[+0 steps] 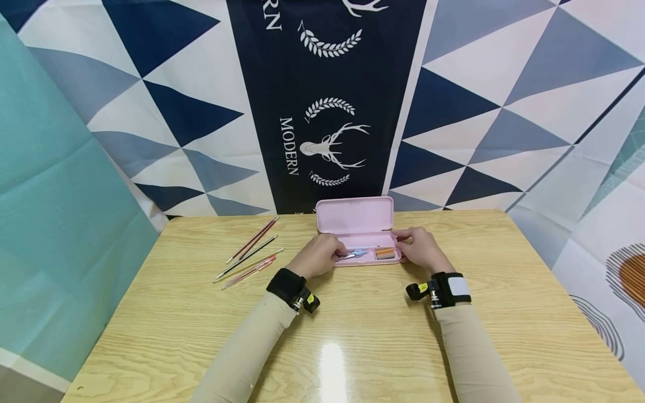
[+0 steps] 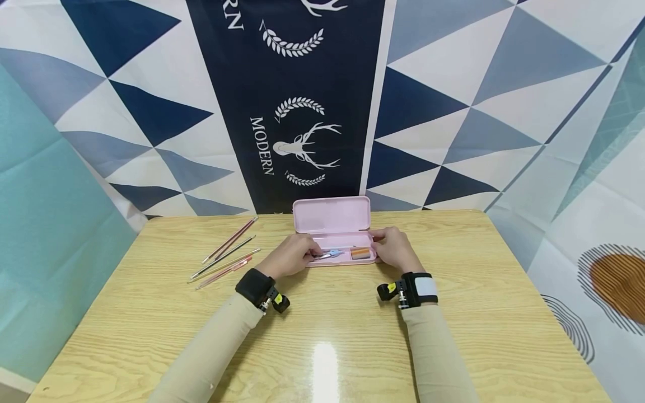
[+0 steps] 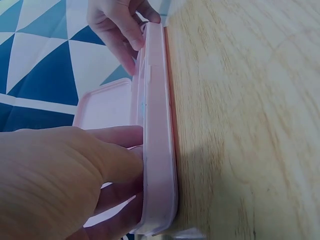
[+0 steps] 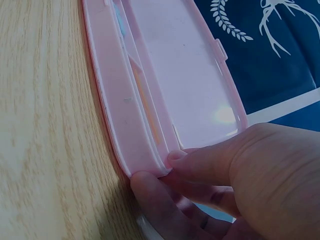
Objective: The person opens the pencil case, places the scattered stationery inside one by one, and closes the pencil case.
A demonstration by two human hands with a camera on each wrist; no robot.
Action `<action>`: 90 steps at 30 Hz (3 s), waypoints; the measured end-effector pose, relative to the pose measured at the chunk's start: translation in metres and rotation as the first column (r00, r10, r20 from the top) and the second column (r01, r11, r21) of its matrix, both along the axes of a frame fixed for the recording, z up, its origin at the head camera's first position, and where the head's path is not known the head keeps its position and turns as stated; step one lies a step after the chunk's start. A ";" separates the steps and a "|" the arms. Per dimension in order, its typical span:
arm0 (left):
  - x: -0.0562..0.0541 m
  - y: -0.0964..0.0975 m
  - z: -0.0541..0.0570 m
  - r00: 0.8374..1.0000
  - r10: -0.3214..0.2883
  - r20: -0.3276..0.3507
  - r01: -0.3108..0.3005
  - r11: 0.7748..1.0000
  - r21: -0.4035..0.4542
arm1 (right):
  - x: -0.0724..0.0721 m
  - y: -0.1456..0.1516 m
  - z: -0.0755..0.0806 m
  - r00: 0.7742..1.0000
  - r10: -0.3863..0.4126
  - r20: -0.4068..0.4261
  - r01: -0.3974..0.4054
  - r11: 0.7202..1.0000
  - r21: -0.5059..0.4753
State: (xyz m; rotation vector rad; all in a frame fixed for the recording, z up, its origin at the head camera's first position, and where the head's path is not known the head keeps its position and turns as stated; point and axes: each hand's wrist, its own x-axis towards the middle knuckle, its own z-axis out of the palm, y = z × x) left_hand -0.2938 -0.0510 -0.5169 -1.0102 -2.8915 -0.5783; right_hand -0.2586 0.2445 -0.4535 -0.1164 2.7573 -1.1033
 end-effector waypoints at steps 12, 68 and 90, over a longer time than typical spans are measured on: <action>-0.007 -0.002 -0.011 0.999 -0.022 -0.031 0.021 1.000 -0.003 | 0.000 0.000 0.001 1.000 -0.001 -0.006 0.001 1.000 0.002; 0.050 -0.042 0.069 0.968 0.242 -0.067 -0.237 0.969 0.074 | -0.001 0.001 -0.003 1.000 0.001 -0.008 -0.001 1.000 -0.012; 0.054 -0.100 0.064 0.922 0.385 -0.052 -0.373 0.915 0.154 | 0.001 0.001 -0.002 1.000 -0.010 -0.008 0.010 1.000 -0.017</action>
